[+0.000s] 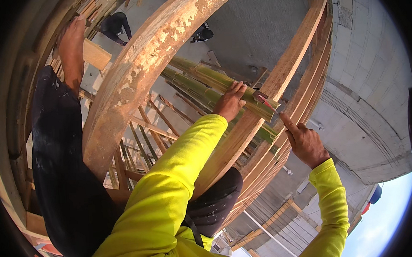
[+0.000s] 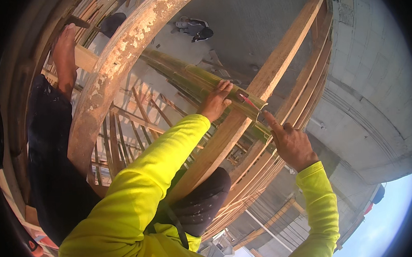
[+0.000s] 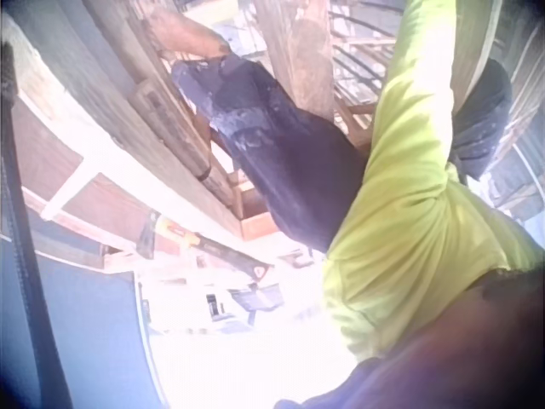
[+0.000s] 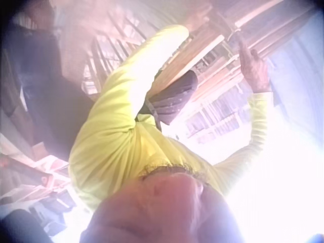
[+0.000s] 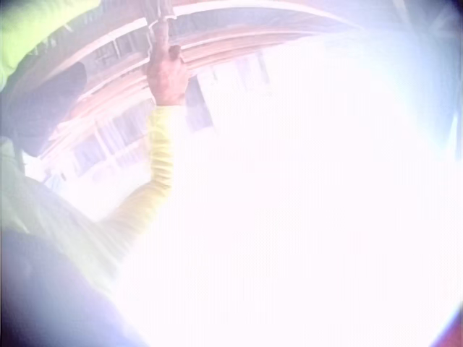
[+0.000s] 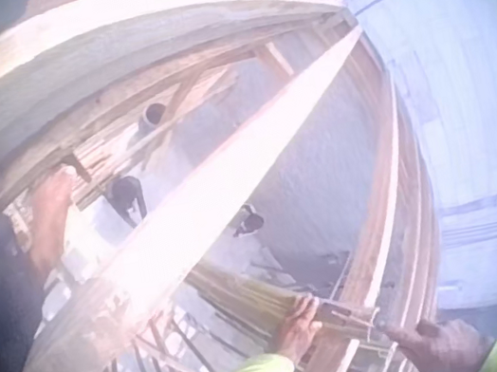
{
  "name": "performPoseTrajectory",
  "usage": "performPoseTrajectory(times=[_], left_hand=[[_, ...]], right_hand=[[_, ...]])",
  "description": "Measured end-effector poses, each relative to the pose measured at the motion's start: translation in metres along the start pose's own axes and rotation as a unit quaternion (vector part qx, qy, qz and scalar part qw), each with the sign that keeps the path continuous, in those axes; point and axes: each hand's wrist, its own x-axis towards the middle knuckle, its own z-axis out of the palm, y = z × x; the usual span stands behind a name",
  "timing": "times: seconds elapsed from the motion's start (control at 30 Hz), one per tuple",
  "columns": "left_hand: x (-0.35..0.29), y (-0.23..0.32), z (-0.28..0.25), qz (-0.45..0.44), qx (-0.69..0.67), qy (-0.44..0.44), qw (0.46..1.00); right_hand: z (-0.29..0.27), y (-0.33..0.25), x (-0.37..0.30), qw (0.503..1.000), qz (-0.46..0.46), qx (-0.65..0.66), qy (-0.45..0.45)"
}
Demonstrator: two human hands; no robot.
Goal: The person assembles a curved wooden framework using bamboo poles, cutting them with a hand saw and securing them with a hammer and nails. The person positions bamboo pieces between wooden ribs and fastens them in place.
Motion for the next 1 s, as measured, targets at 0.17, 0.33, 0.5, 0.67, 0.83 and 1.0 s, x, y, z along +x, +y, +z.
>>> performPoseTrajectory(times=[0.17,0.33,0.5,0.67,0.83,1.0], left_hand=[[0.003,0.002,-0.002,0.023,0.015,-0.004,1.0],[-0.009,0.007,-0.02,-0.03,0.116,-0.017,0.993],[-0.093,0.007,-0.046,-0.133,0.185,-0.043,0.973],[-0.192,0.033,-0.08,-0.196,0.336,-0.131,0.912],[-0.241,0.023,-0.126,-0.154,0.416,-0.201,0.874],[-0.231,0.024,-0.175,-0.124,0.481,-0.226,0.838]], right_hand=[[0.014,0.001,-0.005,0.997,-0.017,0.062,0.051],[0.037,-0.016,-0.06,0.987,0.118,0.1,0.054],[0.164,-0.104,-0.186,0.771,0.345,0.457,0.279],[0.32,-0.226,-0.318,0.402,0.513,0.684,0.327],[0.448,-0.352,-0.408,0.227,0.7,0.573,0.36],[0.53,-0.465,-0.47,0.11,0.813,0.516,0.246]])
